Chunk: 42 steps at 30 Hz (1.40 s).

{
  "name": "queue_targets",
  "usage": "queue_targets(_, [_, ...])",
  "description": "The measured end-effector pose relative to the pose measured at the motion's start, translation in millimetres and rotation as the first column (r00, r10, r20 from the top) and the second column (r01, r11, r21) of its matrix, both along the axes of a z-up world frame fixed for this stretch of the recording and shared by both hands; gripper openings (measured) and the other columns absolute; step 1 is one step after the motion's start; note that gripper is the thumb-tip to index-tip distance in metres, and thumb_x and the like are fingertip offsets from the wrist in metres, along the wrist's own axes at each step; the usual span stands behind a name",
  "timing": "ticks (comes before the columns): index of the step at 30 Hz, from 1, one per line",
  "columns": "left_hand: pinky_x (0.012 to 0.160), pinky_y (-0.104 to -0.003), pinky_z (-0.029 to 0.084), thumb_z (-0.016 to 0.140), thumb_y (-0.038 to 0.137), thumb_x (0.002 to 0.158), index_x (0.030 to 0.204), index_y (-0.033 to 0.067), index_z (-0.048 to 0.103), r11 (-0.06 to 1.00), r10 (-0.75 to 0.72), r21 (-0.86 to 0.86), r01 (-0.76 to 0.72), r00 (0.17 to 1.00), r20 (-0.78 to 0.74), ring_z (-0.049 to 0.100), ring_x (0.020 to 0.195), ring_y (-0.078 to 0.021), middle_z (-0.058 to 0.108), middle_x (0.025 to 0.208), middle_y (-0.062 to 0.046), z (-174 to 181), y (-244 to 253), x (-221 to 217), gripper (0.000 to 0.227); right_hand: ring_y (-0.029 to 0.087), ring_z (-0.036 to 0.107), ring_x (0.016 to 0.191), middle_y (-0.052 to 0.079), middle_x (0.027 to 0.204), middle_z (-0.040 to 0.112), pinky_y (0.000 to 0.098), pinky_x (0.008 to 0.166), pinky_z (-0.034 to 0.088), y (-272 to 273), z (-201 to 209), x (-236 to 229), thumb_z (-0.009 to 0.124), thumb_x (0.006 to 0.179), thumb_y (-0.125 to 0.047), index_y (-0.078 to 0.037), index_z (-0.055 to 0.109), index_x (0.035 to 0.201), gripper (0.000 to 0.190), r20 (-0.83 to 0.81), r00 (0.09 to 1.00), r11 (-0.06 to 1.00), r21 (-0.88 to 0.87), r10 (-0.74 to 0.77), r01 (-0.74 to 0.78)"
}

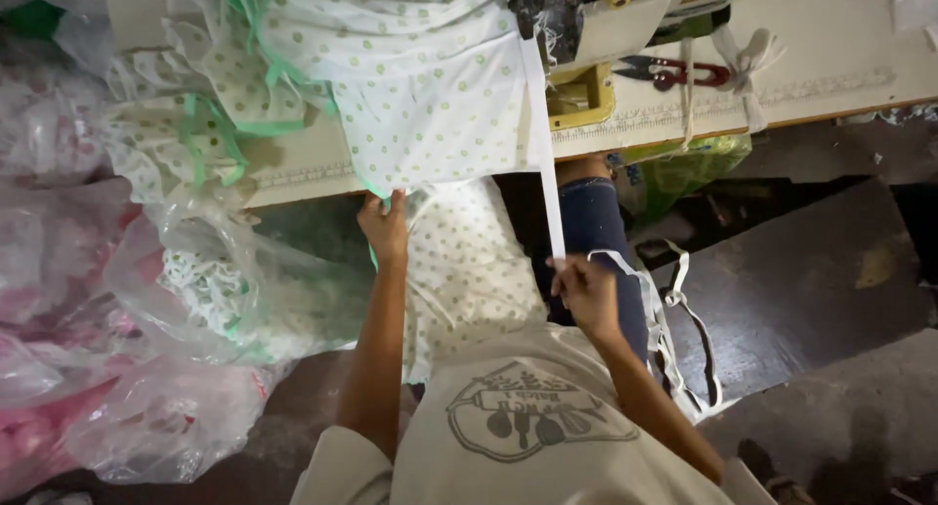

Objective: Sorting and stacking fabric garment pieces from plastic bags onto a work table

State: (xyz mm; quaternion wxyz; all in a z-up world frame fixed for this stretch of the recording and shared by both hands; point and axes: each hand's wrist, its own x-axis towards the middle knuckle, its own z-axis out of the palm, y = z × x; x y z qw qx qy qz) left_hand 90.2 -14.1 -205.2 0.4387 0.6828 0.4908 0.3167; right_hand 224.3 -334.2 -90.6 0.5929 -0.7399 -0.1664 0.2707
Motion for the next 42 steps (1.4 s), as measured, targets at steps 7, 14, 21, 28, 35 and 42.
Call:
queue_targets(7, [0.095,-0.049,0.051,0.087,0.015,0.081,0.108,0.0001,0.075,0.975,0.168,-0.168,-0.143,0.975,0.147,0.065,0.100,-0.0252,0.070,0.102,-0.015,-13.3,1.7,9.4,0.033,0.039,0.060,0.062,0.021,0.072,0.062,0.0460,0.060,0.049,79.7,-124.4,75.8,0.064,0.097,-0.001,0.005,0.061,0.107,0.011,0.328,0.945,0.999,0.048,-0.022,0.006])
queue_targets(14, [0.078,-0.037,0.048,0.084,0.020,0.091,0.095,0.0034,0.071,0.978,0.074,-0.203,-0.053,0.992,0.099,0.056,0.084,-0.0113,0.065,0.085,-0.007,28.7,-20.0,-56.5,0.021,0.016,0.050,0.035,0.006,0.046,0.061,0.0293,0.041,0.042,26.7,-62.5,28.1,0.060,0.096,-0.005,-0.007,0.066,0.076,0.021,0.027,0.998,0.995,0.075,0.063,-0.065])
queue_targets(21, [0.039,-0.023,0.039,0.076,0.044,0.098,0.073,0.0169,0.060,0.969,0.067,-0.241,-0.054,0.997,0.046,0.050,0.043,-0.0088,0.052,0.054,0.001,101.7,-12.0,-90.3,0.039,0.015,0.038,0.027,0.013,0.041,0.054,0.0219,0.027,0.031,6.7,51.3,-4.3,0.061,0.098,-0.004,0.001,0.072,0.100,0.013,-0.290,0.955,0.974,0.194,-0.061,0.121])
queue_targets(28, [0.037,-0.021,0.044,0.083,0.039,0.094,0.080,0.0137,0.067,0.991,0.105,-0.104,-0.084,0.971,0.213,0.049,0.052,-0.0060,0.054,0.062,0.000,110.5,46.9,-45.0,0.033,0.013,0.037,0.029,0.011,0.043,0.051,0.0209,0.030,0.029,53.4,95.8,18.7,0.060,0.100,-0.004,0.004,0.066,0.111,0.015,-0.281,0.947,0.928,0.286,-0.157,0.239])
queue_targets(35, [0.075,-0.024,0.041,0.077,0.024,0.103,0.079,0.0149,0.061,0.995,-0.059,0.093,0.030,0.943,0.328,0.046,0.070,-0.0081,0.051,0.068,0.002,173.8,84.6,3.6,0.031,0.015,0.038,0.027,0.015,0.046,0.054,0.0220,0.029,0.028,108.7,111.5,61.1,0.064,0.101,-0.006,0.002,0.062,0.111,0.013,-0.188,0.959,0.882,0.385,-0.214,0.272])
queue_targets(42, [0.077,-0.026,0.041,0.078,0.021,0.105,0.081,0.0123,0.061,0.970,-0.162,0.231,0.075,0.907,0.389,0.042,0.072,-0.0073,0.051,0.069,0.002,201.2,135.5,44.1,0.031,0.014,0.038,0.027,0.016,0.050,0.058,0.0221,0.030,0.027,161.8,105.4,100.1,0.063,0.103,-0.003,0.001,0.054,0.108,0.010,-0.154,0.967,0.814,0.523,-0.203,0.254])
